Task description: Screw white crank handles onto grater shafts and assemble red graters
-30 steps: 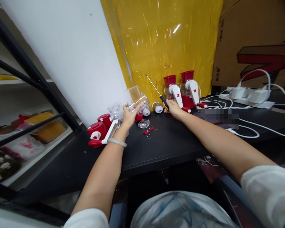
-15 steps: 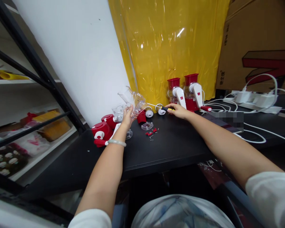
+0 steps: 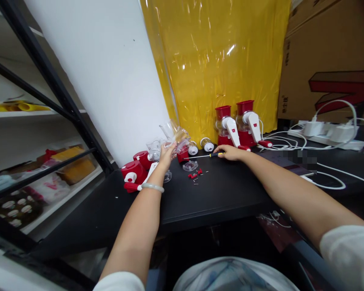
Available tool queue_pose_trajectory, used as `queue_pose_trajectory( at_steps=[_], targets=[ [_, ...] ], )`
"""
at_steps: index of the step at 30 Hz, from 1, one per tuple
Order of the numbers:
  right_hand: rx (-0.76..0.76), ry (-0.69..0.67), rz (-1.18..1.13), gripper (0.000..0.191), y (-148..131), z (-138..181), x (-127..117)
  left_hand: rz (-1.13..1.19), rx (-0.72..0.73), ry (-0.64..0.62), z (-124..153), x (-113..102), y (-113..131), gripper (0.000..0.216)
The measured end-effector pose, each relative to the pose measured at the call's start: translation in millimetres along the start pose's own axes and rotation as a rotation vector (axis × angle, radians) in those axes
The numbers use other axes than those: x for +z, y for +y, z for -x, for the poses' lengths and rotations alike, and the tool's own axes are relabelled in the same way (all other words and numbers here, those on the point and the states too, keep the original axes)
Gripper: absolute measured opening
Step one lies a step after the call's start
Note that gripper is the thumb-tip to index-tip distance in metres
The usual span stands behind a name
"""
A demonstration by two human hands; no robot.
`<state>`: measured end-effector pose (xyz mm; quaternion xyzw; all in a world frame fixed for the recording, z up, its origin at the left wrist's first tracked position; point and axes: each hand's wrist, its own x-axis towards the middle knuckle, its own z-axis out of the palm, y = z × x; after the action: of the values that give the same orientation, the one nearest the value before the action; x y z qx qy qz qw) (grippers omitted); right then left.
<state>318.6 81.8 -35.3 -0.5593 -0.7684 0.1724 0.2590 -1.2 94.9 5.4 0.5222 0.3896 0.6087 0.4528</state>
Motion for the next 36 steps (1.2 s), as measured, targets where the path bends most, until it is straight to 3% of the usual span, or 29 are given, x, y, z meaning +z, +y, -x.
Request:
queue_pose_trajectory(
  at_steps=[14,16,18,20,25,27,29,32,34,36],
  targets=[
    [0.07,-0.003,0.363,0.038,9.3,-5.5,10.7,-0.356,0.192,0.073,1.8,7.3,-2.2,0.082],
    [0.002,0.093,0.386,0.043,-5.1,-1.8,12.0,-0.43,0.168,0.111,5.6,9.6,5.4,0.085],
    [-0.166,0.307,0.375,0.063,-27.7,2.1,14.2,-0.441,0.096,0.122,9.0,11.0,16.5,0.084],
    [-0.384,0.464,0.381,0.078,-55.5,4.2,18.0,-0.386,0.02,0.053,11.1,10.4,30.5,0.074],
    [-0.766,0.416,0.581,0.088,-122.5,-4.7,30.5,-0.4,-0.077,-0.221,10.1,0.3,70.7,0.052],
    [-0.824,0.412,0.629,0.088,-141.9,-13.5,33.8,-0.36,-0.138,-0.294,8.2,-7.6,86.6,0.043],
    [-0.883,0.416,0.626,0.089,-157.0,-24.5,35.2,-0.335,-0.166,-0.232,5.3,-18.6,101.6,0.04],
    [-0.962,0.441,0.522,0.088,-175.4,-45.3,32.7,-0.345,-0.204,-0.176,-2.8,-40.9,119.8,0.058],
    [-0.93,0.501,0.361,0.091,-187.9,-62.6,26.6,-0.423,-0.133,-0.14,-11.6,-57.9,126.7,0.073],
    [-0.808,0.606,0.127,0.095,-201.5,-82.7,16.8,-0.582,0.077,-0.023,-22.3,-74.5,128.0,0.073]
  ],
)
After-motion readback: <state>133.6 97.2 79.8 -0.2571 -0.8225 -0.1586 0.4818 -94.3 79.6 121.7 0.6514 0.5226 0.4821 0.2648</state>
